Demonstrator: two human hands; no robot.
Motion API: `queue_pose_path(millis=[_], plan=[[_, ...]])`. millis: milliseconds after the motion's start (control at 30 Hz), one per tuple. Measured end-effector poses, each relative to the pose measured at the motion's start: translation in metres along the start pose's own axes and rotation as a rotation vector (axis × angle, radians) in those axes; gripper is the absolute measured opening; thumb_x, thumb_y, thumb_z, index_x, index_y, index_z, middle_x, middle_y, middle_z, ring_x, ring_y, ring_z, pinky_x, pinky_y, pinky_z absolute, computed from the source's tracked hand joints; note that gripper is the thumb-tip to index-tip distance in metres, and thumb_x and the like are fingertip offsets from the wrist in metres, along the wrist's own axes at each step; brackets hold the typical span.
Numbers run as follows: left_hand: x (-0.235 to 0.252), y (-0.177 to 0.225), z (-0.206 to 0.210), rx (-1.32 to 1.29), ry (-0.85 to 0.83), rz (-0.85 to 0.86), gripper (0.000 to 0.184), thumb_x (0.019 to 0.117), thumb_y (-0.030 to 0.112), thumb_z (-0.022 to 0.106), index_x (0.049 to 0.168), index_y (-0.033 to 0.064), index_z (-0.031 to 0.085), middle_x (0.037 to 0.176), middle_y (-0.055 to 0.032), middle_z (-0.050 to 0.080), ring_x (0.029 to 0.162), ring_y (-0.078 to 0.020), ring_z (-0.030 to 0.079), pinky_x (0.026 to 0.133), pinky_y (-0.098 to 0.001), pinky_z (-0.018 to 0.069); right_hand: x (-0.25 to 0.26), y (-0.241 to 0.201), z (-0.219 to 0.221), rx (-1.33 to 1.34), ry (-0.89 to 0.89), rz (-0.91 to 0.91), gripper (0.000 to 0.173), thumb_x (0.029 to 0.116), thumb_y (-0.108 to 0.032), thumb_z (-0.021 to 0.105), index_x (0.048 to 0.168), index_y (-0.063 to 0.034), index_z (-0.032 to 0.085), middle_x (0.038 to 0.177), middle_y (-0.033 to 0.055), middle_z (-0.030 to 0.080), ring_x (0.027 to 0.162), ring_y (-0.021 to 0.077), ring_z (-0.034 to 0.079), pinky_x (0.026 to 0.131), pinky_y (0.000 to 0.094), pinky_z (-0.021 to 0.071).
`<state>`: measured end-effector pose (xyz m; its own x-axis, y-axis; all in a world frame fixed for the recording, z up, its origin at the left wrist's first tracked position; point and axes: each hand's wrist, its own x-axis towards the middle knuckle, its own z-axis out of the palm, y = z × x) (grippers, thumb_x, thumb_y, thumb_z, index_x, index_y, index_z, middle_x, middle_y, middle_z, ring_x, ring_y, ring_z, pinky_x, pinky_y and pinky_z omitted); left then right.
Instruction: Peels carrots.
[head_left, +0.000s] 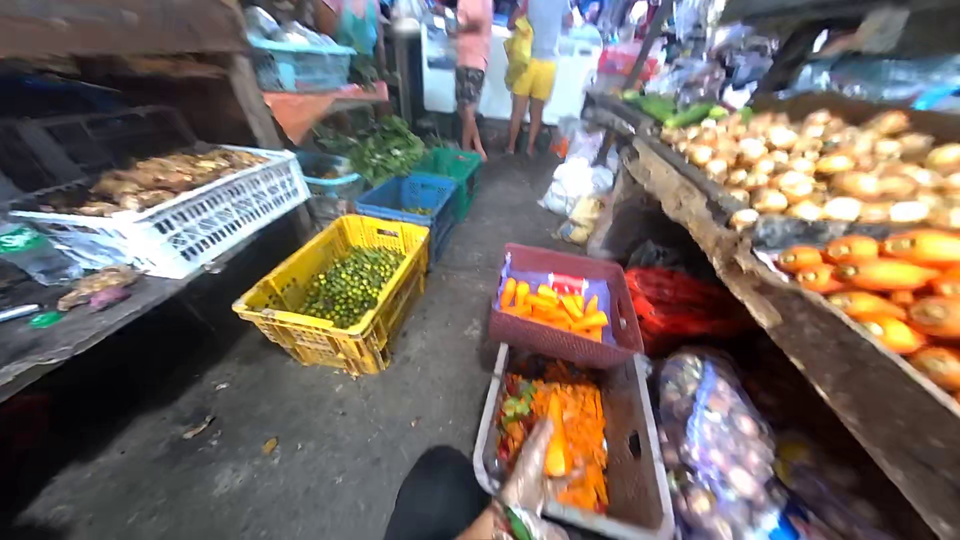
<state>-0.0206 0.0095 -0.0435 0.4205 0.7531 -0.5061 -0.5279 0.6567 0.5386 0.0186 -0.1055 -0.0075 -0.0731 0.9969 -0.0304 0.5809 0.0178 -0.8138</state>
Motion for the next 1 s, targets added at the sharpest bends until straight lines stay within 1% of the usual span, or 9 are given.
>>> queue_pose_path(millis=[100, 200, 267, 367, 467, 633, 767, 900, 1000], plan=[[-0.002, 0.008, 0.002, -0.126, -0.047, -0.045, 0.052, 0.1091, 0.051, 0.032, 0.128, 0.0086, 0.057, 0.097, -0.0137, 0.069, 0.083, -0.0262, 0.071, 0.071, -0.0433, 0.0622, -0.003, 0.007, -0.011, 0.138, 0.225, -0.143, 0.028, 0.0918, -0.021, 0.076, 0.112, -0.0019, 0.075, 0.099, 0.0089, 0.078, 0.089, 0.0127, 0.075, 0.085, 0.0325, 0.0628], [-0.005, 0.018, 0.008, -0.105, -0.008, -0.056, 0.054, 0.1095, 0.051, 0.030, 0.120, 0.0059, 0.057, 0.088, -0.0113, 0.067, 0.073, -0.0204, 0.068, 0.061, -0.0351, 0.0593, 0.011, 0.014, -0.065, 0.086, 0.376, 0.152, 0.047, 0.0937, -0.030, 0.071, 0.130, -0.0016, 0.062, 0.106, 0.0101, 0.073, 0.086, 0.0143, 0.069, 0.079, 0.0353, 0.0593], [-0.004, 0.021, 0.008, -0.112, 0.015, -0.085, 0.055, 0.1095, 0.052, 0.029, 0.119, 0.0041, 0.056, 0.088, -0.0141, 0.066, 0.072, -0.0233, 0.068, 0.060, -0.0359, 0.0597, 0.017, 0.027, -0.088, -0.063, 0.275, 0.369, 0.053, 0.1015, -0.044, 0.056, 0.139, -0.0056, 0.054, 0.104, 0.0136, 0.071, 0.090, 0.0244, 0.070, 0.082, 0.0478, 0.0568], [0.000, 0.023, 0.015, -0.055, 0.160, -0.095, 0.056, 0.1081, 0.054, 0.033, 0.119, 0.0053, 0.059, 0.088, -0.0149, 0.066, 0.071, -0.0244, 0.067, 0.056, -0.0372, 0.0571, 0.025, 0.032, -0.090, -0.222, 0.088, 0.444, 0.047, 0.1094, -0.038, 0.040, 0.141, -0.0080, 0.057, 0.112, 0.0201, 0.071, 0.104, 0.0363, 0.070, 0.093, 0.0583, 0.0528], [0.006, 0.021, 0.012, -0.035, 0.141, -0.051, 0.055, 0.1089, 0.052, 0.031, 0.119, 0.0054, 0.058, 0.086, -0.0134, 0.067, 0.070, -0.0216, 0.067, 0.056, -0.0349, 0.0568, 0.031, 0.024, -0.083, -0.338, -0.047, 0.458, 0.049, 0.1094, -0.045, 0.041, 0.148, -0.0178, 0.054, 0.124, 0.0155, 0.071, 0.113, 0.0340, 0.070, 0.098, 0.0566, 0.0523], [0.012, 0.017, 0.006, -0.005, 0.119, 0.011, 0.051, 0.1107, 0.046, 0.030, 0.126, 0.0043, 0.055, 0.086, -0.0152, 0.066, 0.069, -0.0228, 0.067, 0.058, -0.0352, 0.0581, 0.043, 0.025, -0.091, -0.388, -0.205, 0.464, 0.057, 0.1098, -0.052, 0.033, 0.143, -0.0124, 0.056, 0.118, 0.0197, 0.071, 0.112, 0.0375, 0.069, 0.096, 0.0592, 0.0513], [0.013, 0.019, 0.006, 0.059, 0.198, 0.000, 0.048, 0.1098, 0.047, 0.034, 0.122, 0.0069, 0.058, 0.086, -0.0130, 0.067, 0.069, -0.0207, 0.067, 0.056, -0.0340, 0.0559, 0.054, 0.036, -0.090, -0.430, -0.211, 0.439, 0.060, 0.1090, -0.056, 0.030, 0.139, -0.0117, 0.057, 0.112, 0.0212, 0.072, 0.108, 0.0395, 0.070, 0.092, 0.0598, 0.0524], [0.016, 0.021, 0.002, 0.115, 0.265, 0.017, 0.047, 0.1089, 0.047, 0.038, 0.124, 0.0071, 0.059, 0.095, -0.0139, 0.065, 0.078, -0.0228, 0.066, 0.064, -0.0389, 0.0576, 0.072, 0.051, -0.083, -0.406, -0.193, 0.423, 0.062, 0.1077, -0.060, 0.029, 0.134, -0.0124, 0.059, 0.108, 0.0193, 0.071, 0.106, 0.0382, 0.070, 0.090, 0.0597, 0.0533], [0.014, 0.017, 0.002, 0.068, 0.183, -0.064, 0.052, 0.1092, 0.049, 0.034, 0.113, 0.0023, 0.058, 0.080, -0.0139, 0.064, 0.063, -0.0220, 0.065, 0.054, -0.0350, 0.0572, 0.091, 0.059, -0.089, -0.347, -0.153, 0.564, 0.061, 0.1080, -0.059, 0.030, 0.142, -0.0163, 0.056, 0.120, 0.0197, 0.070, 0.117, 0.0383, 0.066, 0.098, 0.0619, 0.0507]])
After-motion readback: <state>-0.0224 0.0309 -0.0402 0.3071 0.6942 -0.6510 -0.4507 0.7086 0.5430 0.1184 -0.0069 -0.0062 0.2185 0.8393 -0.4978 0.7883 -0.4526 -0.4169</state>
